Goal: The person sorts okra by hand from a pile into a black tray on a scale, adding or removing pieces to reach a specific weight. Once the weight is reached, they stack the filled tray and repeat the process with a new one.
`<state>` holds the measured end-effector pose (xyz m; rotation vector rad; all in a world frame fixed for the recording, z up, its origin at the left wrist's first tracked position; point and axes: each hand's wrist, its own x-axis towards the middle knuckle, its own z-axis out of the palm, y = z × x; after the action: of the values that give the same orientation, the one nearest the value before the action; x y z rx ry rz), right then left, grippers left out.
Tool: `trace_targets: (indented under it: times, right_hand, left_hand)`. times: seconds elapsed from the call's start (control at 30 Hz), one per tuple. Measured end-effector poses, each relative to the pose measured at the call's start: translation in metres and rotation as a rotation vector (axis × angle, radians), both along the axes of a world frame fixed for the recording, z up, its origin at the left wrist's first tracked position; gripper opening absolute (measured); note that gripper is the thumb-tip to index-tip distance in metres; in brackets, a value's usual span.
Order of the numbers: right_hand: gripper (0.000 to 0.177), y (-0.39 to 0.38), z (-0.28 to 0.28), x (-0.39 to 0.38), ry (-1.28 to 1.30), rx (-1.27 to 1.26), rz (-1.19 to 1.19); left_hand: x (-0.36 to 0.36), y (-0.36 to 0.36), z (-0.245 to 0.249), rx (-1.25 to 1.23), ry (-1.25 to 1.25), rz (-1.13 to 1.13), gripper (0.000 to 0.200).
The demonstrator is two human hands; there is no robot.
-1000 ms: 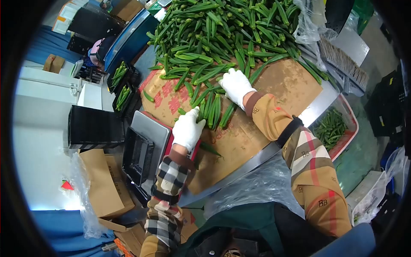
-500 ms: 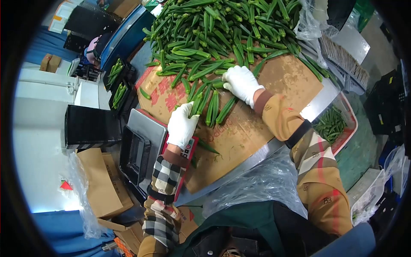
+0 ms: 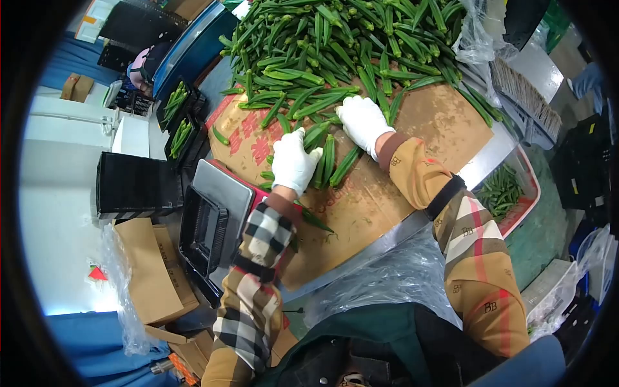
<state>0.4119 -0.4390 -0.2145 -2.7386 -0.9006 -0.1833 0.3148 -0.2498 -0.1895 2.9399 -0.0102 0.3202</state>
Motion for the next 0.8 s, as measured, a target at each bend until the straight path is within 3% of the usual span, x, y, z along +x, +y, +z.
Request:
trace_targets:
  times: [0.03, 0.07, 0.13, 0.23, 0.33, 0.37, 0.43, 0.5, 0.63, 0.73, 0.77, 0.8]
  right_hand:
    - [0.02, 0.002, 0.0, 0.002, 0.032, -0.03, -0.012]
    - [0.032, -0.001, -0.001, 0.005, 0.058, 0.048, -0.012]
    - [0.028, -0.015, 0.012, 0.003, 0.047, 0.26, -0.021]
    - [0.027, -0.035, 0.042, -0.007, 0.113, 0.466, 0.033]
    - [0.027, -0.045, 0.041, -0.043, 0.084, 0.572, 0.221]
    - [0.028, -0.043, 0.033, -0.057, 0.083, 0.442, 0.248]
    - [0.032, -0.04, 0.005, -0.08, 0.037, 0.264, 0.3]
    - [0.029, -0.039, -0.004, -0.086, 0.006, 0.132, 0.263]
    - [0.022, -0.039, 0.001, -0.087, 0.024, -0.027, 0.235]
    - [0.015, -0.054, 0.026, -0.076, 0.077, 0.092, 0.222]
    - [0.02, -0.063, 0.044, -0.067, 0.241, 0.074, 0.171]
    - [0.023, -0.069, 0.048, -0.058, 0.248, 0.162, 0.084]
  left_hand:
    - [0.002, -0.001, -0.002, 0.034, 0.039, 0.022, 0.056]
    - [0.006, -0.002, -0.003, 0.067, 0.077, 0.043, 0.056]
    - [0.01, -0.003, -0.002, 0.1, 0.093, 0.087, 0.052]
    - [0.017, -0.001, 0.027, -0.092, 0.385, 0.179, 0.044]
    - [0.005, -0.006, 0.032, -0.405, 0.361, 0.175, 0.04]
    - [0.0, -0.01, 0.031, -0.491, 0.36, 0.16, 0.04]
    - [-0.008, -0.025, 0.017, -0.389, 0.359, 0.091, 0.043]
    - [-0.017, -0.037, 0.004, -0.245, 0.166, 0.069, 0.043]
    - [-0.003, -0.026, -0.003, -0.377, 0.301, 0.073, 0.042]
    - [0.001, -0.016, 0.028, -0.378, 0.349, 0.103, 0.041]
    - [0.006, -0.009, 0.043, -0.39, 0.286, 0.086, 0.043]
    - [0.016, 0.007, 0.04, -0.428, 0.194, 0.087, 0.039]
